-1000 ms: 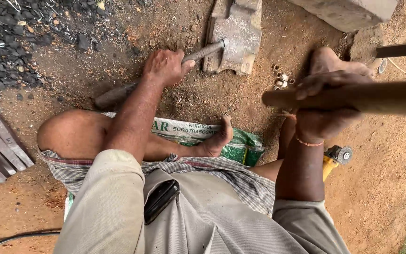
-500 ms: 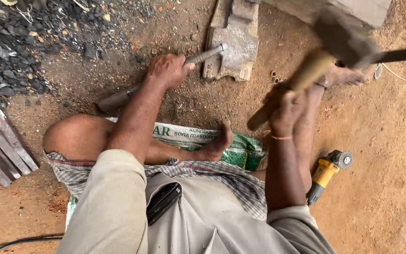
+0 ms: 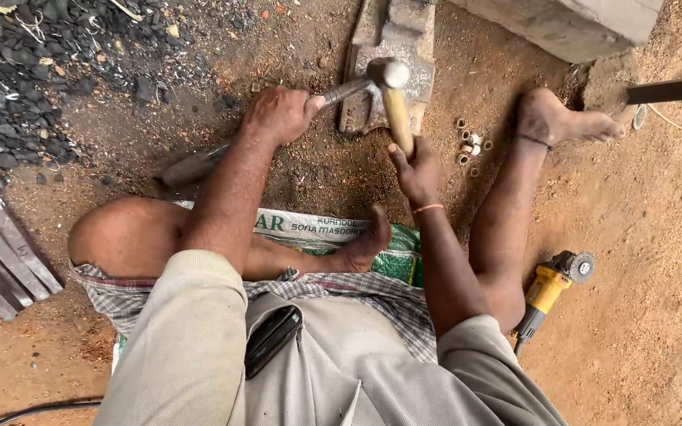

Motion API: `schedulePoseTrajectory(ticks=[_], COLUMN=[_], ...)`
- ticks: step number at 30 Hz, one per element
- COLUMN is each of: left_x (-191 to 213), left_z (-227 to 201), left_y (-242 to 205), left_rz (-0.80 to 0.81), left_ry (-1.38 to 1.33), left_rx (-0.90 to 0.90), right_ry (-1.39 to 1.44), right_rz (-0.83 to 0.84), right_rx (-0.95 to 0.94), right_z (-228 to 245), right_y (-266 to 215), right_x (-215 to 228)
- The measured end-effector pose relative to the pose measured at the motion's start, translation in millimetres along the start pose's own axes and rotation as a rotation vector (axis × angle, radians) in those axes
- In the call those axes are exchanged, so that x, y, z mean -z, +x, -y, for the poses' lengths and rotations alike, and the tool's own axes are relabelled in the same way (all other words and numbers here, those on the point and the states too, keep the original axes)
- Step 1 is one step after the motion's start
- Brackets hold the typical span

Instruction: Manually shaping and finishing metal components using a hammer, chisel, and angle grinder.

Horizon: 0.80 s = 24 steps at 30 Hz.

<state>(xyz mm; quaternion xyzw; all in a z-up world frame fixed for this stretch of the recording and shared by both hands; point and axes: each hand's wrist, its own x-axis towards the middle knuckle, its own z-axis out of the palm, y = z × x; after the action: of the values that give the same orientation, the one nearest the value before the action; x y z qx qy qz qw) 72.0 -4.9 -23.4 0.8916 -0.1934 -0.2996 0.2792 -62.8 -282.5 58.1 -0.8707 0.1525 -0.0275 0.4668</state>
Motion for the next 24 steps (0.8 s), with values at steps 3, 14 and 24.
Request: schedulePoseTrajectory(ticks=[3,14,24], left_x=[1.1,-13.4,-10.4], left_z=[-0.7,9.3,-7.4], left_y=[0.9,10.1,-5.3], left_rz=[-0.006,-0.092,-0.159], left_ry=[0.005,0.02,0.135], left_rx=[0.008,-0.074,-0.032], right_ry=[-0.129,0.652,0.386], right_rz=[0.069,-0.042,0.438], right_rx=[-0.19,-0.073,-0.534], right_z=[25.5,70.0,17.4], right_y=[1.1,8.3,-11.2], right_x=[9.9,83.2,65.1])
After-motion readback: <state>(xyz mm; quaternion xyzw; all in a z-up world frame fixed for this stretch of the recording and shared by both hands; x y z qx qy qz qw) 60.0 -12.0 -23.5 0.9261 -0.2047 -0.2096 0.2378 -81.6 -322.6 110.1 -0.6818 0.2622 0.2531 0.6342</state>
